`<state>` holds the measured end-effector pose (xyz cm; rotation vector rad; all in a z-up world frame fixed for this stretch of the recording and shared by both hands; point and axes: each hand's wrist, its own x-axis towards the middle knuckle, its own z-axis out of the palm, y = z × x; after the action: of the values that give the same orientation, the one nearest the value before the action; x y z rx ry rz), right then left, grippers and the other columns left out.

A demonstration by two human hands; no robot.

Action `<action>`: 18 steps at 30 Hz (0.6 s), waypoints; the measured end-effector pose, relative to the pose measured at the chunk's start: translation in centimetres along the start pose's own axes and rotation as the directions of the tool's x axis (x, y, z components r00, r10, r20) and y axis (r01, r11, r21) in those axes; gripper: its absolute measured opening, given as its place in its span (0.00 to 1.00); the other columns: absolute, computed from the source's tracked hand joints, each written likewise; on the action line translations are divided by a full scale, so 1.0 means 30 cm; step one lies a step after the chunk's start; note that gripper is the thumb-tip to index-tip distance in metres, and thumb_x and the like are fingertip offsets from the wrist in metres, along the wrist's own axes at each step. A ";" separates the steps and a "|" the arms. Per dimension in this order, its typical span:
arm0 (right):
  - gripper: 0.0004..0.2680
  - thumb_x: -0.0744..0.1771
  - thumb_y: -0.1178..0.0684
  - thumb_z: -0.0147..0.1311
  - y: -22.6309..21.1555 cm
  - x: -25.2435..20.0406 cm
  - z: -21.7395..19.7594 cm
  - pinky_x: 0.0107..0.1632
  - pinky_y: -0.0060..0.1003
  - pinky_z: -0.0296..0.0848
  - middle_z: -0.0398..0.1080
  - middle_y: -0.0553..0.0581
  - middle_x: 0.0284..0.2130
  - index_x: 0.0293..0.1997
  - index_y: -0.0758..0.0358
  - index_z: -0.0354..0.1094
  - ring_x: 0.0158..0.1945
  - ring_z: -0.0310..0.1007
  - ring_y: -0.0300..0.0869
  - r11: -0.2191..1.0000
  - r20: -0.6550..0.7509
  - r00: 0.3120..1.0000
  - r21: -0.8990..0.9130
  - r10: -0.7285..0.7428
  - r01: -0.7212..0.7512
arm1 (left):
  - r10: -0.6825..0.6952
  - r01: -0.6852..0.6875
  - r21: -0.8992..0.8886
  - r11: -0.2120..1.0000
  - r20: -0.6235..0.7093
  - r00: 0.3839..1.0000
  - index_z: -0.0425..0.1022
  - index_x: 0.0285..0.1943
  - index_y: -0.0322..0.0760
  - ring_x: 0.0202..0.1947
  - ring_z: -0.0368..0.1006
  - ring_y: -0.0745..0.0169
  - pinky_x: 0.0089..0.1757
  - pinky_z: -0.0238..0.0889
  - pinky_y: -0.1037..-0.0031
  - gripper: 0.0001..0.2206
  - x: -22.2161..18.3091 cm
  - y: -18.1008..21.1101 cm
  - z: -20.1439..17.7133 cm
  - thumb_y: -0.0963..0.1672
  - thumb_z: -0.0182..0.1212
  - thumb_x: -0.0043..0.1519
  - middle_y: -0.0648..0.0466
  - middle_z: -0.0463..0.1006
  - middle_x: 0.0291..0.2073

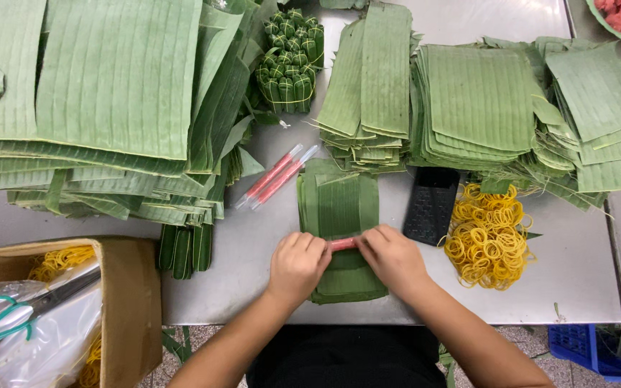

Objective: The person folds banana leaves into small square containers, places small sausages inside them, and secures the packages with rubber bands on a metal table.

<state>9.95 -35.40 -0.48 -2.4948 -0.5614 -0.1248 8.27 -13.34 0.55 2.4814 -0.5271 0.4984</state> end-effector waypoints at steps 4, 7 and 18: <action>0.12 0.63 0.50 0.63 -0.019 0.036 -0.063 0.43 0.42 0.76 0.74 0.59 0.41 0.47 0.63 0.73 0.41 0.76 0.52 0.942 0.068 0.940 0.023 -0.335 0.334 | 0.238 -0.235 -0.042 0.971 0.081 0.968 0.76 0.42 0.30 0.38 0.73 0.51 0.39 0.67 0.65 0.16 0.008 -0.008 -0.060 0.47 0.68 0.53 0.50 0.75 0.34; 0.15 0.61 0.50 0.63 0.009 0.052 -0.088 0.44 0.43 0.76 0.74 0.60 0.43 0.49 0.63 0.74 0.41 0.76 0.53 0.904 0.097 0.899 0.088 -0.426 0.419 | 0.302 -0.287 -0.126 0.950 0.119 0.946 0.77 0.45 0.29 0.41 0.73 0.51 0.42 0.68 0.65 0.17 0.020 -0.037 -0.055 0.47 0.67 0.54 0.50 0.76 0.37; 0.11 0.62 0.50 0.64 0.068 0.094 -0.014 0.44 0.43 0.73 0.73 0.57 0.42 0.44 0.63 0.74 0.44 0.74 0.50 0.860 0.012 0.861 -0.046 -0.508 0.508 | 0.219 -0.182 -0.244 0.952 0.130 0.967 0.77 0.40 0.40 0.41 0.74 0.47 0.44 0.66 0.58 0.08 0.098 -0.121 0.062 0.45 0.67 0.56 0.51 0.76 0.37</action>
<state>13.39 -36.12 -0.61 -2.3294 -1.2228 -0.3434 12.90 -12.38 -1.17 2.2652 -0.8574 0.3005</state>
